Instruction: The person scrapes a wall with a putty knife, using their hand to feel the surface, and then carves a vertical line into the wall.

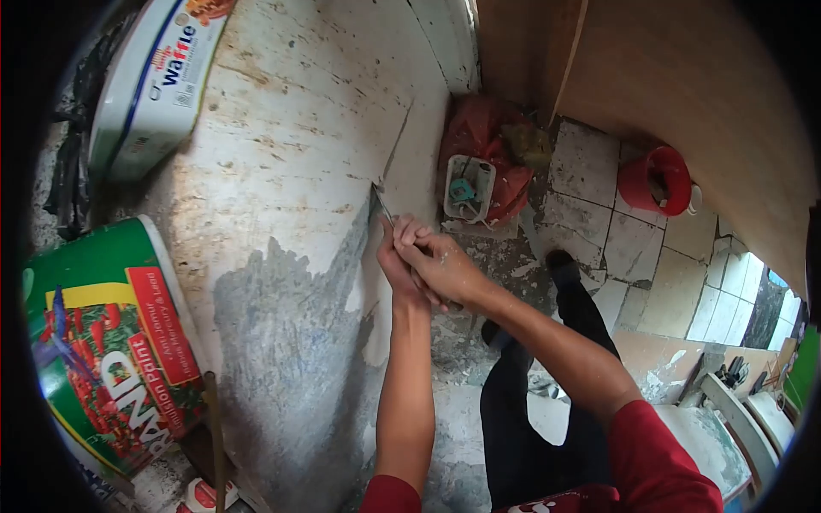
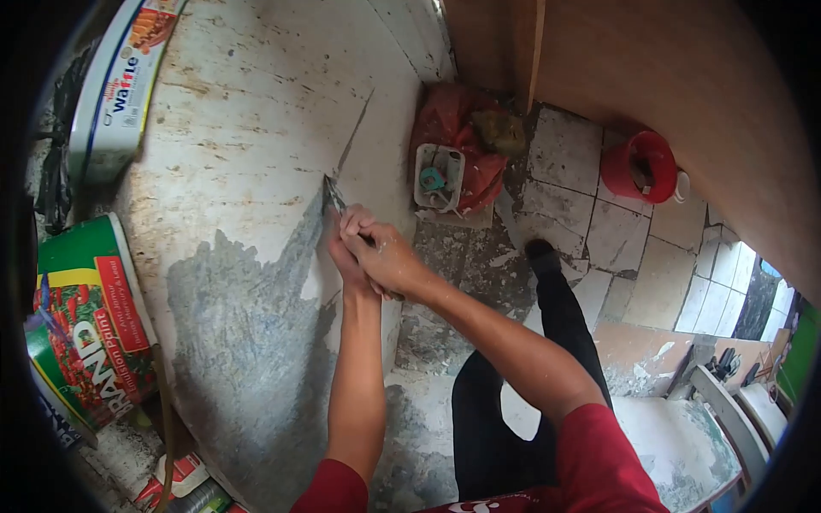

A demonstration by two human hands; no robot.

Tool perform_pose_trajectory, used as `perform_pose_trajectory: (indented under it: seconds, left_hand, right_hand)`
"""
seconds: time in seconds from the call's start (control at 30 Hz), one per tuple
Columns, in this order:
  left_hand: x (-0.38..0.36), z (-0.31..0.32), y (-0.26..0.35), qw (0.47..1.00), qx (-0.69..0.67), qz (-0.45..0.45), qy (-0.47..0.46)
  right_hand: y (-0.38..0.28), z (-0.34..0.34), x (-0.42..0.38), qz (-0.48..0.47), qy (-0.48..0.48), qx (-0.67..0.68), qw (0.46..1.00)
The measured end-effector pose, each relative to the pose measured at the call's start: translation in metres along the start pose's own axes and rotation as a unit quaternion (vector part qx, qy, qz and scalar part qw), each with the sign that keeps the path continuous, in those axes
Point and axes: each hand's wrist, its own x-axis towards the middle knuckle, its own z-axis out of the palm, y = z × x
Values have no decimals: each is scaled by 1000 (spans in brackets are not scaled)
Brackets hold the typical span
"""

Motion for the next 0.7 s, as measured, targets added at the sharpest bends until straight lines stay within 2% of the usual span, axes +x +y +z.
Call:
perform_pose_trajectory:
  seconds: [0.13,0.17,0.27,0.3,0.4,0.43,0.53,0.57,0.67,0.7]
  left_hand:
    - [-29,5,-7,983,151,58,86]
    - [-33,-29,-1,999,20,20,-28]
    - [-36,-19,5,999,-48,0,12]
    - [-26,-20,8,992,123,-9,-2]
    - [15,4,-2,998,14,-51,14]
    - [17,-5,-5,997,70,-42,12]
    - [-12,-23,-11,975,190,67,98]
    - [-24,-36,-1,991,-68,-16,-113]
    - [-38,-9,3,998,-47,-3,-37]
    - [-33,4,0,996,47,26,70]
  right_hand:
    - [0,3,-26,0,-2,-16,1000]
    - [-1,7,-34,-12,-5,-27,1000]
    - [19,14,-24,-66,7,-34,997]
    - [-3,13,-22,19,16,30,999]
    - [-6,-6,19,46,9,58,997]
    - [-5,-12,18,35,10,57,998]
    - [3,-9,-14,-5,-16,29,999]
    - [6,-2,-26,-32,-12,-9,999]
    - [4,9,-30,18,-24,21,999]
    - [8,4,-22,0,-10,-6,1000]
